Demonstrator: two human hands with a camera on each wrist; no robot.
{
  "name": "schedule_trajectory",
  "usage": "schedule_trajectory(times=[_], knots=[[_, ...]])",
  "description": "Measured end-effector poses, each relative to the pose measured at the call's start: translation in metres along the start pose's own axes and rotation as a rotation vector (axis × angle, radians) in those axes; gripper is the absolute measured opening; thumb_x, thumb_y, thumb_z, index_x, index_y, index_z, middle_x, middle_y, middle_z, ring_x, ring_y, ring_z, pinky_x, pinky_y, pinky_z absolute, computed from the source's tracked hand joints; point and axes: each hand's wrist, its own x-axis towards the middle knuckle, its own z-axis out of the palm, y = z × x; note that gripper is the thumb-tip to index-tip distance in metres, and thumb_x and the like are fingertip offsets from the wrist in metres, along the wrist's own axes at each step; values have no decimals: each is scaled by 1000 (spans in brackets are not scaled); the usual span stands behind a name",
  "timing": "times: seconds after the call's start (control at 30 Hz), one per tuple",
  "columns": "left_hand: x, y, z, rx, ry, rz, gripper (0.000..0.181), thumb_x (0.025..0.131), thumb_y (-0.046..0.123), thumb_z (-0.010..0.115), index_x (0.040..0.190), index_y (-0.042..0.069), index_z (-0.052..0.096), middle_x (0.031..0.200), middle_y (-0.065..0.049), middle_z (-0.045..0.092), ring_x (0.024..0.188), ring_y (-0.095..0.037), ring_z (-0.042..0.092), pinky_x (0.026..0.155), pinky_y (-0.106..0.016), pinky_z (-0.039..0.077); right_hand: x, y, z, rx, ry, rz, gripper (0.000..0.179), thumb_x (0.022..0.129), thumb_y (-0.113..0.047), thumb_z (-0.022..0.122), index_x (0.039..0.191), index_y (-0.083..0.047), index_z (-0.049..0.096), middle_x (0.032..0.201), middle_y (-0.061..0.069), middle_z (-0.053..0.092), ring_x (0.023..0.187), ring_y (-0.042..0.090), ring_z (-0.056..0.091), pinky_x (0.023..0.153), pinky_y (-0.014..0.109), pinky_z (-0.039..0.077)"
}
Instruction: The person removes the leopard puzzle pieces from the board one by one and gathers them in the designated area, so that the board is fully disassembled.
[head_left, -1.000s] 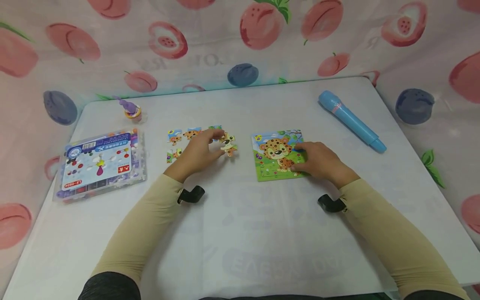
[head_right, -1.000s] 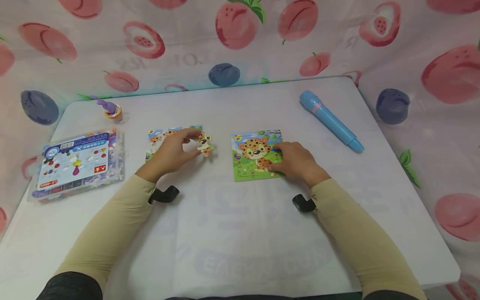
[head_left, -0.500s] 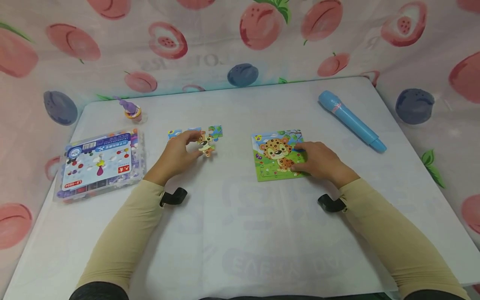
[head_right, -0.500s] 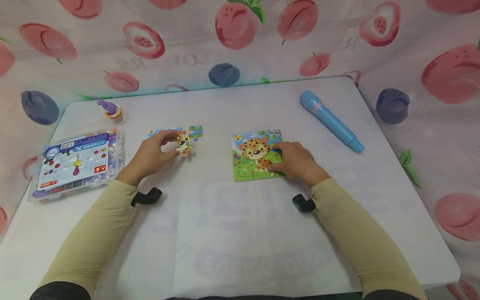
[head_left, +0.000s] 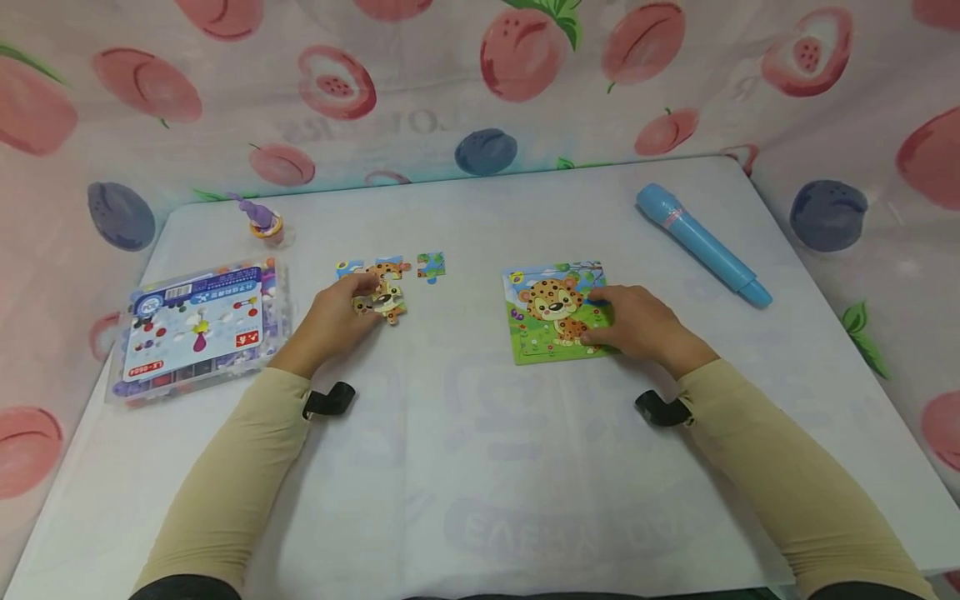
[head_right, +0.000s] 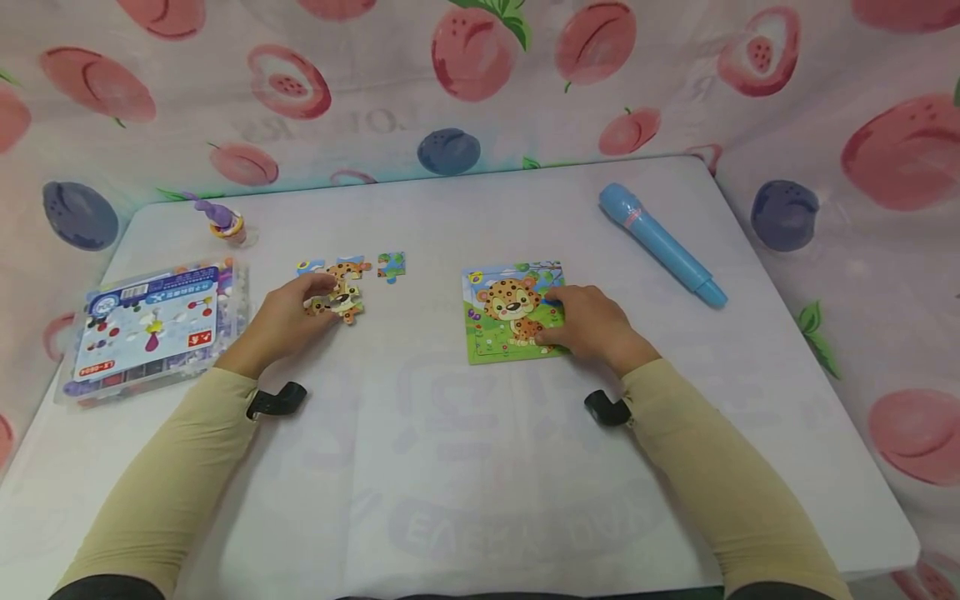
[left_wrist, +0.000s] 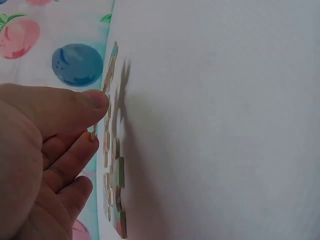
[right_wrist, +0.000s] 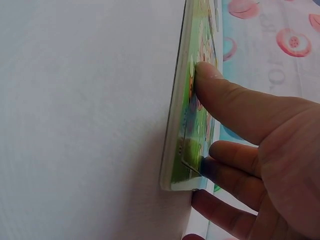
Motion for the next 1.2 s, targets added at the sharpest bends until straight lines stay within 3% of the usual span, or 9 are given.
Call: schedule_trajectory(times=[1.2], knots=[[15, -1, 1, 45, -109, -6, 55, 94, 5, 63, 145, -6, 42, 142, -22, 51, 137, -36, 40, 115, -49, 30, -1, 0, 0, 1, 7, -3, 74, 89, -34, 77, 145, 4, 47, 146, 28, 45, 137, 46, 37, 111, 59, 31]])
